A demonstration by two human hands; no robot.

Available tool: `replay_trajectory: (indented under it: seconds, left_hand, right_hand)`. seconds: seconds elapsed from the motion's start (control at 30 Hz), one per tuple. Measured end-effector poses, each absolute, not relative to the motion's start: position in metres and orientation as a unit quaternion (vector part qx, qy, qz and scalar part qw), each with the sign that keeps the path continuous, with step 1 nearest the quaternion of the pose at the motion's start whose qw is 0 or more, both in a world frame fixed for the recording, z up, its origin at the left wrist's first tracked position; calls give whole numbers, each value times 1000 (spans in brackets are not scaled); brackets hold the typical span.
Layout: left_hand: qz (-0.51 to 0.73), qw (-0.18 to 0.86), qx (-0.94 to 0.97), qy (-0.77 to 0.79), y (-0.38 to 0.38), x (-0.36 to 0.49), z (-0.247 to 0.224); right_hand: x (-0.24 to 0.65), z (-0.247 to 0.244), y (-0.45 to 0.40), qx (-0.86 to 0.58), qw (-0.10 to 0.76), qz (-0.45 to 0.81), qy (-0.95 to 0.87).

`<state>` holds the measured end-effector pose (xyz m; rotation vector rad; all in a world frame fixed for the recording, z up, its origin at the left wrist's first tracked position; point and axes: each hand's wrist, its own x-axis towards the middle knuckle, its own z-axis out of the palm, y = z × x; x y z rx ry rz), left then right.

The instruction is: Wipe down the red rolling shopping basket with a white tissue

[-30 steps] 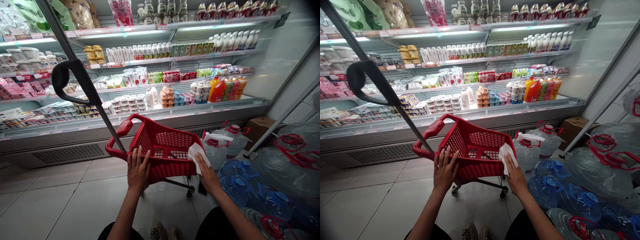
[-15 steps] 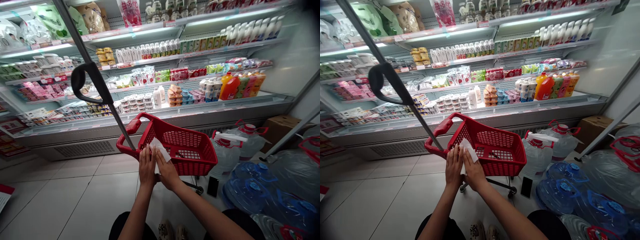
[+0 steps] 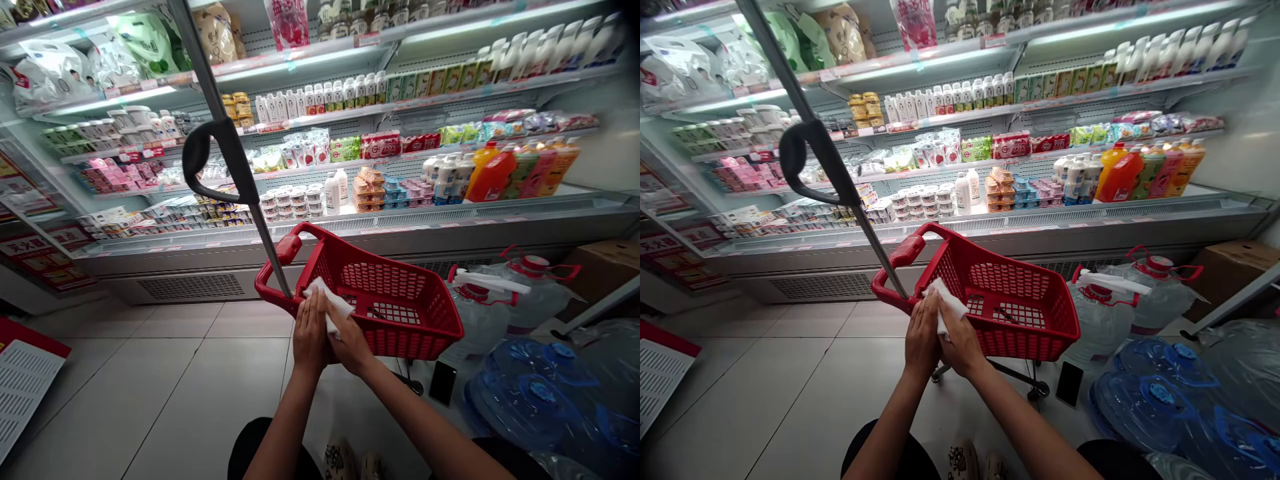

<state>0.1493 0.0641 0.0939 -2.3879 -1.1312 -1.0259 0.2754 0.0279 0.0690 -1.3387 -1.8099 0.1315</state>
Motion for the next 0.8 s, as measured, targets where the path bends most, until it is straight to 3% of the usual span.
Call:
replay_trajectory:
  seconds: [0.13,0.3,0.5,0.8]
  left_hand:
    - [-393,122,-820,-397,62,146,96]
    - [-362,159,-833,-387,61,149,85]
    - [-287,163,-863,-381,66,146,78]
    - [-318,147,-847,-399,62,157,78]
  right_hand:
    - [262,78,41,-518,451,72,-724]
    - [287,66,10,-507,377,-17,-774]
    - [343,41,-46,-597,311,-69,-736]
    - [386,13,-75,-698,290,-94,-648]
